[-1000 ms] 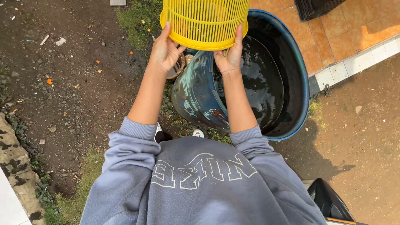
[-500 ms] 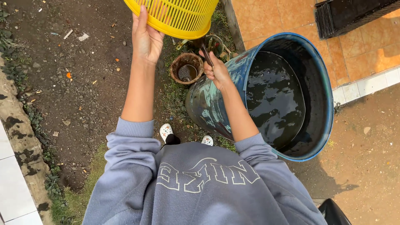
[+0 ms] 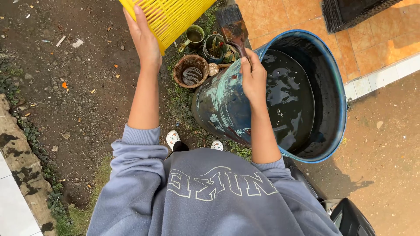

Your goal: Washing a yellow plastic basket in a barrel of water using a brush.

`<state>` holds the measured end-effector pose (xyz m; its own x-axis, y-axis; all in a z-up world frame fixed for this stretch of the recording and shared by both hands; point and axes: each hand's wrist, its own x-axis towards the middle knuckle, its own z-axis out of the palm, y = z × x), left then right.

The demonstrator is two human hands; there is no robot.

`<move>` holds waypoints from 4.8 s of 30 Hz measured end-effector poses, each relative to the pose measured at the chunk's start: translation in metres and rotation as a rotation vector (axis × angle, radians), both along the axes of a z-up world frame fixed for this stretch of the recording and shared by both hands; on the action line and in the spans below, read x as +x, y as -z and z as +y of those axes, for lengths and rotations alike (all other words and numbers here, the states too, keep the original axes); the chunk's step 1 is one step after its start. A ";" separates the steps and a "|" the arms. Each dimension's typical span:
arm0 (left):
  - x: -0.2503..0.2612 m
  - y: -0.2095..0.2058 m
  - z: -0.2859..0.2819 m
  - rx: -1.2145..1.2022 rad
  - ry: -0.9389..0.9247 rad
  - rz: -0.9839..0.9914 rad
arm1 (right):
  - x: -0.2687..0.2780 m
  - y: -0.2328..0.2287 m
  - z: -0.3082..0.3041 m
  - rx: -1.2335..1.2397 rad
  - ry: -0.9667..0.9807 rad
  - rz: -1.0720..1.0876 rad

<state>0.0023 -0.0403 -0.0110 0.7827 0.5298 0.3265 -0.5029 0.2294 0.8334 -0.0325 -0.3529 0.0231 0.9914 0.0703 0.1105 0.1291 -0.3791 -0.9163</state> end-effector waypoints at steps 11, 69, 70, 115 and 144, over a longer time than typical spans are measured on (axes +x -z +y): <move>-0.022 -0.023 -0.055 0.260 -0.195 0.091 | -0.032 -0.050 0.041 -0.472 -0.050 -0.403; -0.059 -0.087 -0.278 0.555 -0.005 -0.132 | -0.140 -0.113 -0.243 -0.433 0.605 -0.309; -0.059 -0.085 -0.286 0.558 0.016 -0.136 | -0.143 -0.109 -0.253 -0.445 0.647 -0.292; -0.046 0.117 -0.499 1.799 0.643 -0.015 | -0.139 0.094 -0.403 -0.333 0.486 0.455; -0.048 0.094 -0.511 2.034 1.145 0.356 | -0.086 0.172 -0.396 -0.038 0.619 0.508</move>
<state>-0.0452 -0.5513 -0.1050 0.5372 -0.6880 -0.4879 -0.6592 -0.7033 0.2661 -0.1185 -0.7486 -0.1486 0.7800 -0.5147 -0.3558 -0.5443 -0.2778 -0.7915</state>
